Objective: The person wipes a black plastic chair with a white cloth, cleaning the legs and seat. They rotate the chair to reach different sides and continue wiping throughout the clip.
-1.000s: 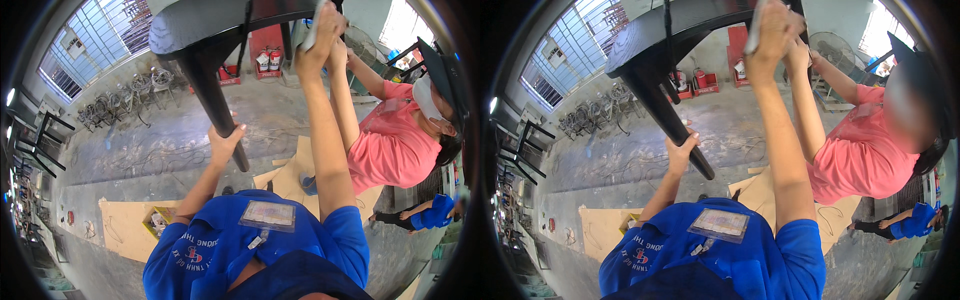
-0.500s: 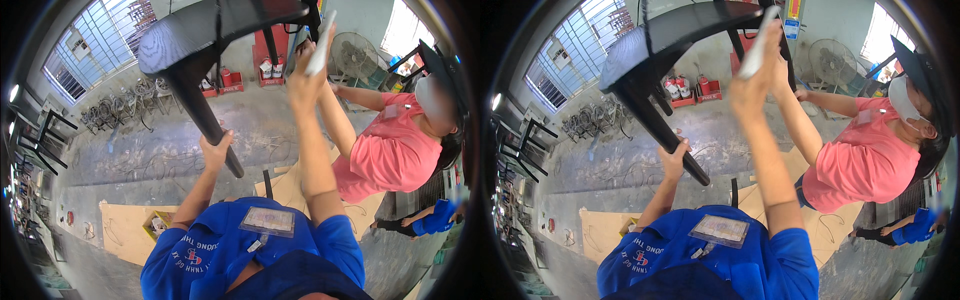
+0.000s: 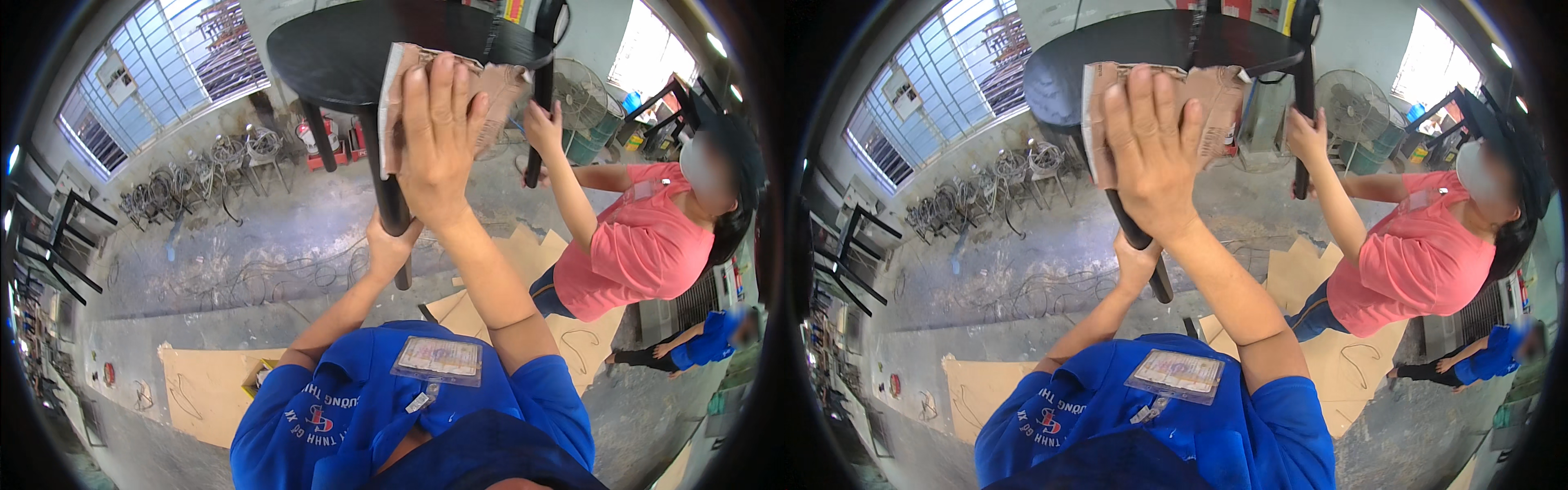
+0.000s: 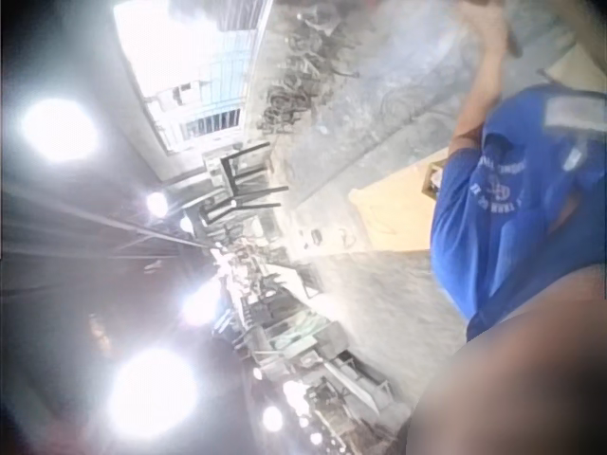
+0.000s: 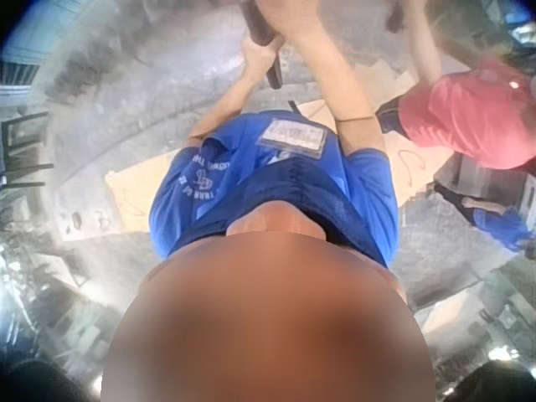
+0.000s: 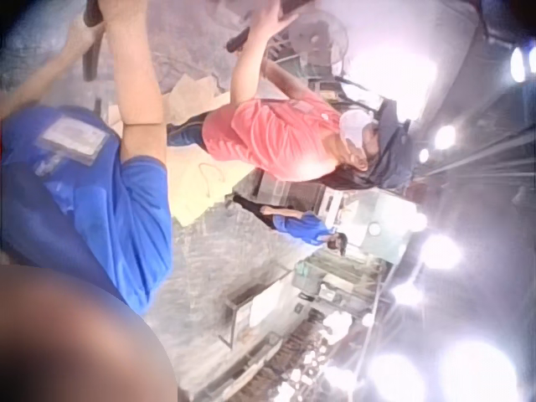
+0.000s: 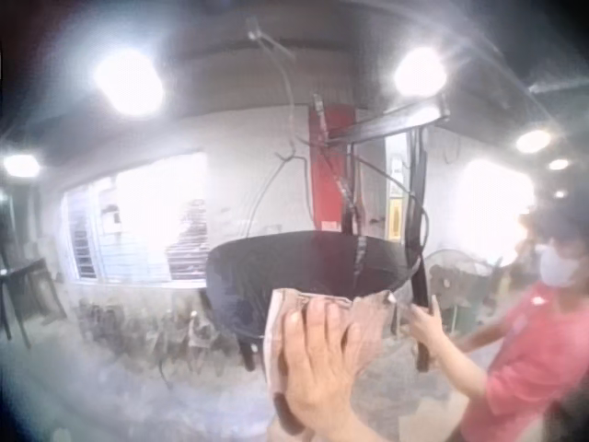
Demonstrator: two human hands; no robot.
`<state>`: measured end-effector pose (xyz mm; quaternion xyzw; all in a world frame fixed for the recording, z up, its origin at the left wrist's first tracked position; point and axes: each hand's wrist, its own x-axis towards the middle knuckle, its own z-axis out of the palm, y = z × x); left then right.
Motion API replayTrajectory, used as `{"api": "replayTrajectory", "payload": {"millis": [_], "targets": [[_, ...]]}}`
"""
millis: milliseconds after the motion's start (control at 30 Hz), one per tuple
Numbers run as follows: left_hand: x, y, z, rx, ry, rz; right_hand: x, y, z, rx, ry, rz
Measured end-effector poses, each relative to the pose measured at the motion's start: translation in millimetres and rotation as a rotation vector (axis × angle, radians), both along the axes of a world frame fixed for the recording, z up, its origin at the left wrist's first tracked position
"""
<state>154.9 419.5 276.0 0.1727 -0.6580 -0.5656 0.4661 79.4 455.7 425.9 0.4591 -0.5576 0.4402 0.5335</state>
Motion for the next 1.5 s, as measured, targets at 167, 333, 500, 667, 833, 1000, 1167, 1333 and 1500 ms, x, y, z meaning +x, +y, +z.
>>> {"api": "replayTrajectory", "payload": {"millis": [167, 333, 500, 667, 833, 1000, 1167, 1333, 1500], "targets": [[20, -17, -2, 0.038, -0.006, -0.052, 26, -10, 7, 0.142, 0.404, -0.152], [46, -23, -1, -0.032, 0.016, -0.078, 16, 32, 19, 0.279, 0.289, -0.314], [57, -6, 3, -0.068, 0.066, -0.053, 65, 30, 34, 0.467, 0.545, -0.321], [58, 6, 9, -0.063, 0.066, -0.119, 112, 3, 78, 0.855, 0.659, -0.600], [61, 17, 20, -0.024, -0.012, -0.245, 117, -60, 93, 1.064, 0.792, -0.836], [58, 29, 27, -0.101, 0.127, -0.271, 97, -158, 88, 1.085, 0.753, -1.102], [62, 21, 22, -0.112, 0.145, -0.270, 68, -262, 82, 1.124, 0.198, -0.827], [70, -5, 11, -0.130, 0.103, -0.176, 61, -245, 52, 0.881, 0.368, -0.640], [64, -41, -6, -0.099, 0.075, -0.117, 134, -161, 64, 1.023, 0.405, -0.887]]}}
